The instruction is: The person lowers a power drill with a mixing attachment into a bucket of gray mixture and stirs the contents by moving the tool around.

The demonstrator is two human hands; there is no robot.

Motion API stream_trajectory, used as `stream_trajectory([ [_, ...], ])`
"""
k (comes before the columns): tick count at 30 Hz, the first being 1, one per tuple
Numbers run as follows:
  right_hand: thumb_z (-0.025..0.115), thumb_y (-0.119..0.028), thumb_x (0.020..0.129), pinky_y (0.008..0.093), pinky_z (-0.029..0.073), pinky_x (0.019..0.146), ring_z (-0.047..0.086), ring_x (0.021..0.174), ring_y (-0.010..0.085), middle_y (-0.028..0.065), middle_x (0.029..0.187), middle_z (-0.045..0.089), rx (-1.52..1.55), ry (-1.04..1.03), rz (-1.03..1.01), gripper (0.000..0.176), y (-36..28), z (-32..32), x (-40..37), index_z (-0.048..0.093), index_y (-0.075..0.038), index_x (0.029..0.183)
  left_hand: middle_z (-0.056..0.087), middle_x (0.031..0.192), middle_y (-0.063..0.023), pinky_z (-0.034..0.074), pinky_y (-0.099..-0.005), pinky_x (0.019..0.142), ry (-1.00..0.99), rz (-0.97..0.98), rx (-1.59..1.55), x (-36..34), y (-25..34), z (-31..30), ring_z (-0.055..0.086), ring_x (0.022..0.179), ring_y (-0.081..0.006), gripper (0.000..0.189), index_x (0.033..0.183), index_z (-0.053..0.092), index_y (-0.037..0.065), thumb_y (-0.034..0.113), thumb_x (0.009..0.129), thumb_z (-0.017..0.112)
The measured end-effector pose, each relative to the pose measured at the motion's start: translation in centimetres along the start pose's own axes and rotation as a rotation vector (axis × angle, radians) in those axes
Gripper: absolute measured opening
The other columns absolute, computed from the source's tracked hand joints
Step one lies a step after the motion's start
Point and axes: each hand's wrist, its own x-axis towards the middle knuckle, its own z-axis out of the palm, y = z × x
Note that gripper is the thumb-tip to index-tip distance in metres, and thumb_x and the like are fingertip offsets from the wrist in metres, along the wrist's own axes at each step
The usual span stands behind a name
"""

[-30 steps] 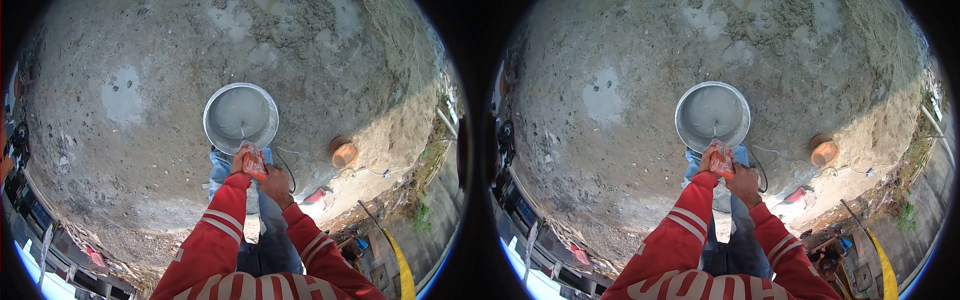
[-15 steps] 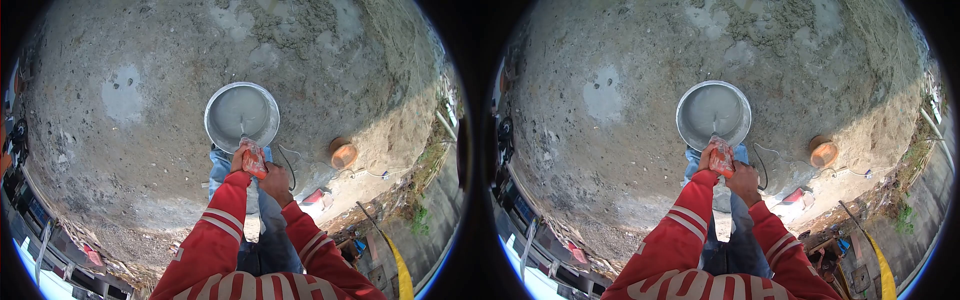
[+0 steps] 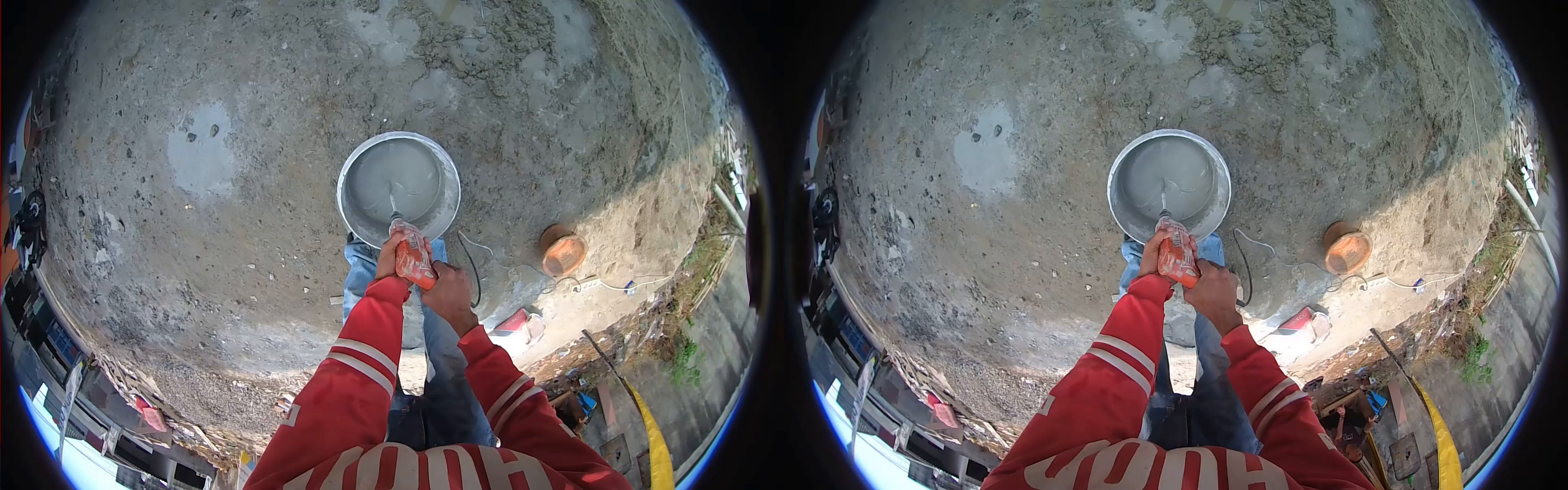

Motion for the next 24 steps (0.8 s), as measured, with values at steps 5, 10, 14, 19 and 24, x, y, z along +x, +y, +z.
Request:
stream_trajectory([
  [5,0.081,-0.020,0.072,0.0519,0.058,0.075,0.073,0.083,0.0418,0.0172,0.089,0.075,0.004,0.007,0.010,0.026,-0.5,0.2,0.1,0.069,-0.006,0.090,0.064,0.109,-0.0219,0.057,-0.0515,0.089,0.023,0.041,0.002,-0.9,0.1,0.8,0.067,0.098,-0.0366,0.045,0.122,0.054,0.000,0.026,0.089,0.070],
  [10,0.082,-0.020,0.073,0.0519,0.058,0.075,0.073,0.083,0.0432,0.0193,0.088,0.075,0.011,0.005,0.008,0.024,-1.1,0.3,0.0,0.070,-0.006,0.089,0.064,0.110,-0.0225,0.057,-0.0510,0.088,0.032,0.018,0.003,-0.8,0.8,-0.1,0.066,0.097,-0.0365,0.048,0.124,0.053,0.001,0.026,0.087,0.071],
  [14,0.081,-0.021,0.070,0.0515,0.059,0.074,0.075,0.083,0.0389,0.0145,0.087,0.075,-0.014,0.004,-0.009,0.028,-1.3,0.6,0.0,0.069,-0.007,0.091,0.063,0.110,-0.0233,0.057,-0.0510,0.087,0.045,0.004,-0.017,-1.2,1.1,0.1,0.065,0.094,-0.0362,0.048,0.124,0.053,0.002,0.025,0.086,0.072],
  [19,0.082,-0.019,0.067,0.0500,0.059,0.073,0.075,0.082,0.0391,0.0145,0.087,0.075,-0.011,0.005,-0.028,0.029,-1.3,1.0,-0.2,0.068,-0.007,0.090,0.062,0.108,-0.0227,0.056,-0.0518,0.087,0.060,0.077,-0.029,-1.3,0.9,-0.6,0.065,0.094,-0.0360,0.045,0.121,0.053,0.003,0.022,0.085,0.072],
  [24,0.083,-0.019,0.066,0.0494,0.060,0.073,0.075,0.081,0.0392,0.0145,0.086,0.075,-0.024,0.003,-0.039,0.031,-1.5,1.1,-0.6,0.069,-0.006,0.090,0.062,0.107,-0.0216,0.056,-0.0522,0.088,-0.007,0.009,0.023,-1.0,1.4,-2.4,0.065,0.093,-0.0359,0.045,0.120,0.052,0.002,0.022,0.085,0.072],
])
